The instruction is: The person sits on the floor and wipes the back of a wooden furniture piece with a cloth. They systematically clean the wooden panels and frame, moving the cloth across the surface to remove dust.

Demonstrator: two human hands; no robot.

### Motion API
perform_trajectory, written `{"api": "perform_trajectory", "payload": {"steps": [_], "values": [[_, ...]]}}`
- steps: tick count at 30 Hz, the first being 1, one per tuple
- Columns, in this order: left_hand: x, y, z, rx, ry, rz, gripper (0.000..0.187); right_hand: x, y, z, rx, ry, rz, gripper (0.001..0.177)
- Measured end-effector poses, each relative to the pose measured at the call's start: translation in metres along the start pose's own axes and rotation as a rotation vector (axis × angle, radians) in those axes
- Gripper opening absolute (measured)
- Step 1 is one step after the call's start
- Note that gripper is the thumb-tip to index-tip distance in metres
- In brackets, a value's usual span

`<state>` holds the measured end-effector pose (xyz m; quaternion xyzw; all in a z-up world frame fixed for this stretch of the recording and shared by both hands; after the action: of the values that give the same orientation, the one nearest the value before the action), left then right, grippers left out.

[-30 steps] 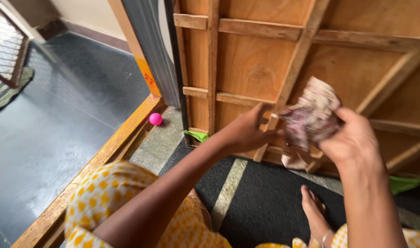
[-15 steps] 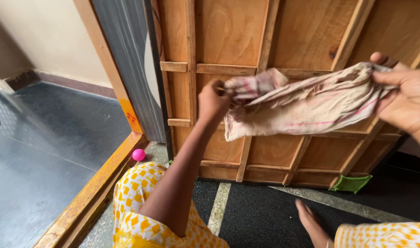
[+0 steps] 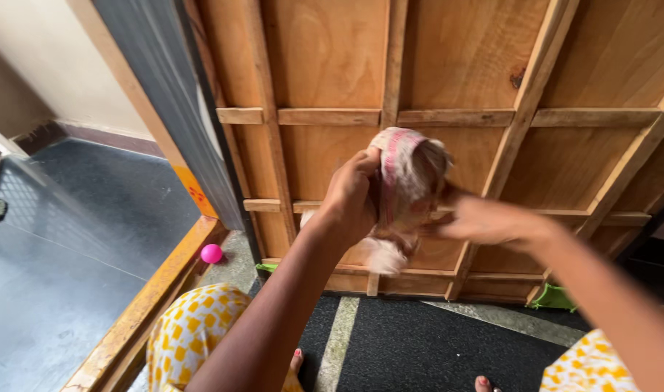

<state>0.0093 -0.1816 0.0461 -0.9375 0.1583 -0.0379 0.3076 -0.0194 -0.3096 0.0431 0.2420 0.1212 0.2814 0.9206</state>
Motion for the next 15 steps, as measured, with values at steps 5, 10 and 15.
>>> {"api": "perform_trajectory", "payload": {"steps": [5,10,15], "values": [[0.005,0.015,0.006,0.08,-0.012,0.04,0.03,0.009,-0.031,-0.02,0.524,-0.021,-0.423,0.03],[0.015,-0.04,0.029,1.047,-0.286,-0.414,0.034,-0.026,-0.07,0.091,0.828,-0.996,-0.173,0.033],[0.018,-0.035,0.016,1.373,-0.364,-0.432,0.049,-0.052,-0.077,0.1,0.103,-1.359,-0.248,0.029]]}}
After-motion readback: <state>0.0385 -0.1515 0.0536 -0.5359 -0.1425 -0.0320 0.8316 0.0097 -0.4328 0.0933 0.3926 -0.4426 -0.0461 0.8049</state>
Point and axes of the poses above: each hand's wrist, its own x-axis towards the middle knuckle, its own z-axis out of the back of the hand, y = z × x, the point moved 10 cm from there along x, towards the middle knuckle, and after that the axes turned 10 degrees about -x, right-handed, at the moved point
